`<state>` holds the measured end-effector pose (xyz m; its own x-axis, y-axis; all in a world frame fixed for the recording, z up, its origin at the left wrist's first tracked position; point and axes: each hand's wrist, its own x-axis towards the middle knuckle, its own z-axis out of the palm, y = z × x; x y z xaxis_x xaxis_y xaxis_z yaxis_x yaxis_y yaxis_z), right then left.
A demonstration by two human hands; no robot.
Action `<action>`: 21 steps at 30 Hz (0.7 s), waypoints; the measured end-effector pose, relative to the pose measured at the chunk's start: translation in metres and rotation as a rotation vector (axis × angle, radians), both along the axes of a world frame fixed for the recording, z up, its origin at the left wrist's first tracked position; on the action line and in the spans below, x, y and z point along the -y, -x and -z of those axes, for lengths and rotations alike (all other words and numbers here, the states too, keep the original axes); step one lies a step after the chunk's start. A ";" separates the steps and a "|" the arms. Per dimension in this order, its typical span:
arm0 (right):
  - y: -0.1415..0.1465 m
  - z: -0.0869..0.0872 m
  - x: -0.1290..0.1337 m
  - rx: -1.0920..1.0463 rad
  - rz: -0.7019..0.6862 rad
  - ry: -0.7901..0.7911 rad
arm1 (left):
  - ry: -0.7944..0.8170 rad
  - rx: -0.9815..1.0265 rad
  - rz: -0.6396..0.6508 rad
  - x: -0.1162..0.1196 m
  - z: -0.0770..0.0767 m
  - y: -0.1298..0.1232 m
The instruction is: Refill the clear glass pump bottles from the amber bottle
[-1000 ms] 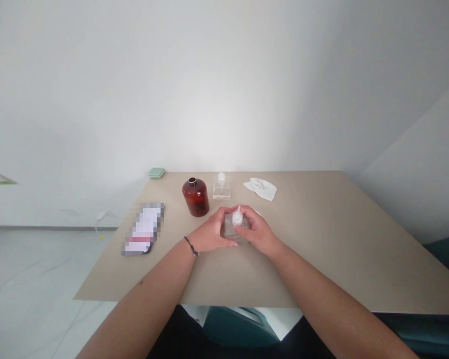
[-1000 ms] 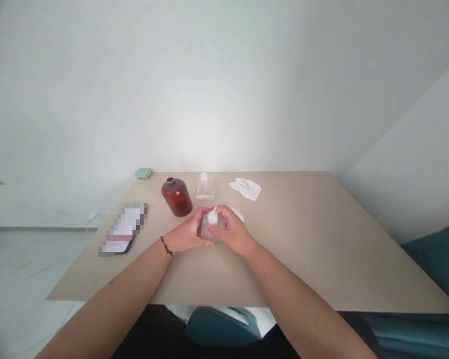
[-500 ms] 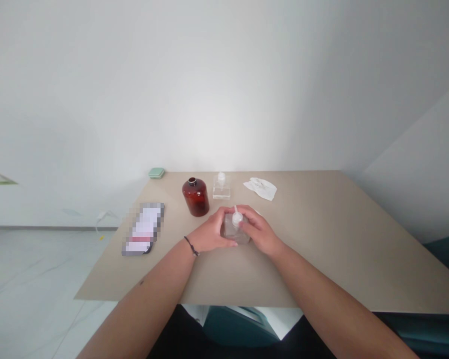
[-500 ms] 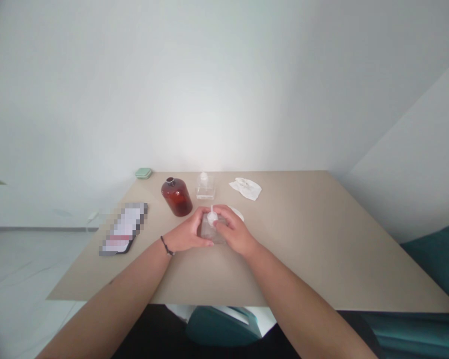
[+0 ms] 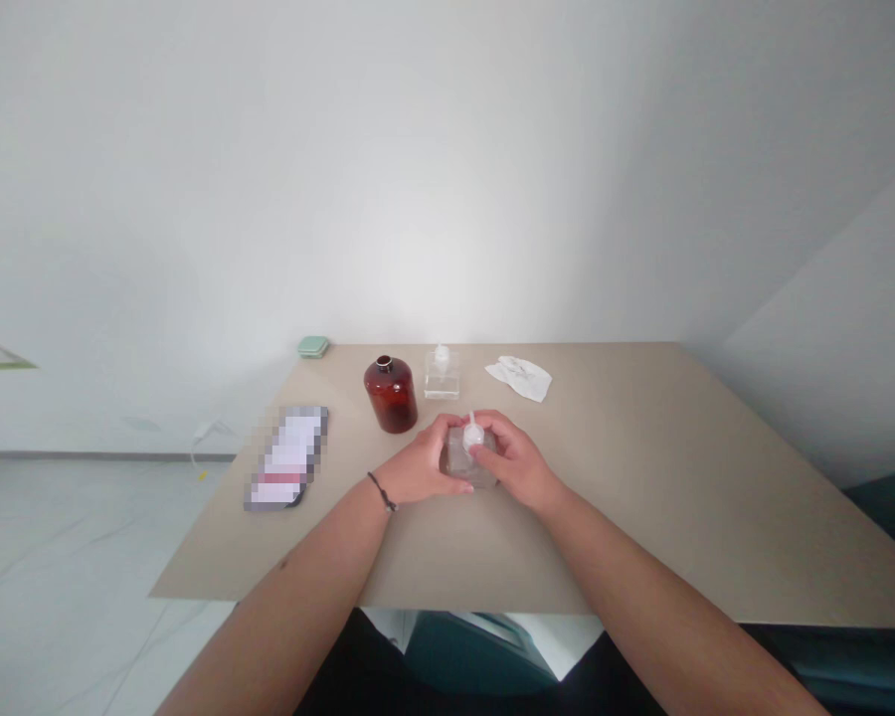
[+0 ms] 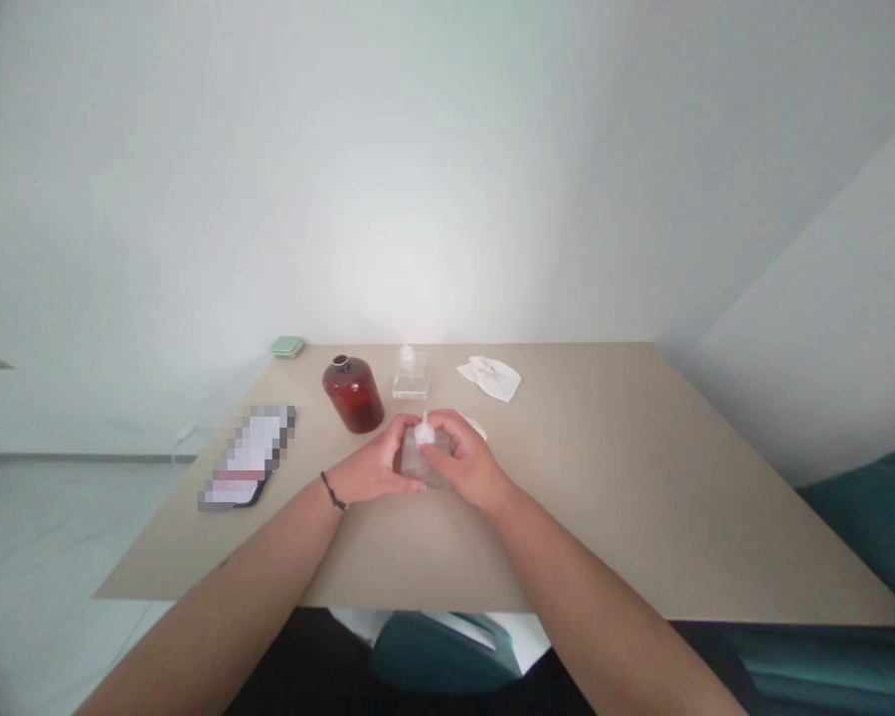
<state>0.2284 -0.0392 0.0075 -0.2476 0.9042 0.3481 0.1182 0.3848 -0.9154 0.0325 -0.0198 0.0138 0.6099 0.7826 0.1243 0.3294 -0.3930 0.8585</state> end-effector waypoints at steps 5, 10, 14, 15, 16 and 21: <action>0.000 0.002 -0.001 0.004 -0.001 0.011 | 0.020 -0.008 0.002 0.000 -0.001 0.001; -0.001 -0.001 0.000 0.006 -0.021 -0.037 | 0.006 0.020 0.019 0.000 0.000 0.001; 0.001 0.002 0.000 -0.001 0.016 0.042 | 0.027 -0.007 0.008 0.000 0.001 0.000; 0.001 0.002 0.000 -0.003 0.011 0.050 | 0.024 -0.010 0.008 0.000 0.002 0.000; 0.000 0.002 0.000 0.002 0.003 0.048 | 0.017 -0.007 0.009 0.000 0.003 0.000; -0.001 -0.002 0.000 0.040 -0.026 -0.057 | -0.117 0.034 -0.006 0.002 0.008 0.001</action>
<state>0.2297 -0.0389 0.0093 -0.2853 0.8764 0.3881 0.1442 0.4395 -0.8866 0.0319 -0.0213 0.0053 0.5987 0.7655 0.2355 0.3034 -0.4889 0.8179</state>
